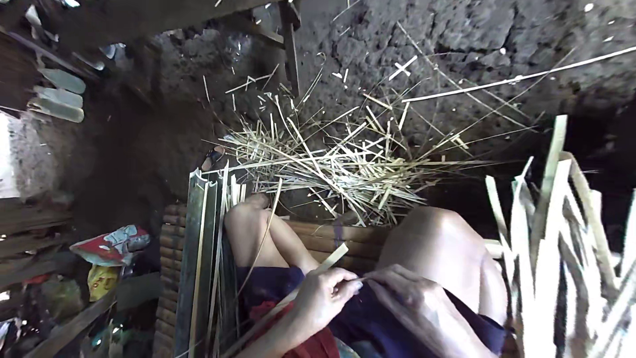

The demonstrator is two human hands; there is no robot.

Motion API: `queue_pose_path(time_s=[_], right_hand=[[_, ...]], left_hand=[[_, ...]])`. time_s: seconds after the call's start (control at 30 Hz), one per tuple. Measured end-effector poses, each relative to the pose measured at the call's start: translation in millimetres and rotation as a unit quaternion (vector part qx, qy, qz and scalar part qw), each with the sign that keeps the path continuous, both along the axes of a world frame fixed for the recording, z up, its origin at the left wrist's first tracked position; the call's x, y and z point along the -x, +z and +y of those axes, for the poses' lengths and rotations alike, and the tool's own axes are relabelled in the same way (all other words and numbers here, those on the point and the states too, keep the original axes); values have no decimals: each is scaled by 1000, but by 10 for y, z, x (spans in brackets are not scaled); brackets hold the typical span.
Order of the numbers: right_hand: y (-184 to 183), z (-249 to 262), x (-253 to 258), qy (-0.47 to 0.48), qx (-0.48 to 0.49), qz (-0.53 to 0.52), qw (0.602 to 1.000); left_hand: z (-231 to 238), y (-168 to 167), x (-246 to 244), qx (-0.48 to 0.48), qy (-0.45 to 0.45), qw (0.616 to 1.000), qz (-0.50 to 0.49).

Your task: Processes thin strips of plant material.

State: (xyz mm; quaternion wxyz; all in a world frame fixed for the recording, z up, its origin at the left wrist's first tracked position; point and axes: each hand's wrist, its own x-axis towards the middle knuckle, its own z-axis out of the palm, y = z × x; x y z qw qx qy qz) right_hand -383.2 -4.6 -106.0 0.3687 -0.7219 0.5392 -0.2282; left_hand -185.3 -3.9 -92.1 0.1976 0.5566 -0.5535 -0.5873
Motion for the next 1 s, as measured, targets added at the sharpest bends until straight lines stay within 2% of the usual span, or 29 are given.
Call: queue_pose_path(time_s=[0.27, 0.43, 0.63, 0.83, 0.93, 1.0], right_hand=[[-122, -61, -130, -46, 9, 9, 999], [-41, -14, -245, -69, 53, 41, 995], [73, 114, -365, -112, 118, 108, 981], [152, 253, -394, -103, 167, 106, 975], [202, 305, -357, -104, 205, 85, 969], [292, 337, -295, -102, 212, 30, 971]], left_hand=[[-137, 118, -30, -159, -3, 987, 39], [-125, 265, 38, -178, 27, 983, 40], [22, 321, 80, -139, 54, 986, 77], [191, 399, 48, -96, 50, 990, 92], [275, 410, 15, -18, 35, 995, 88], [320, 398, -21, 102, 28, 991, 76]])
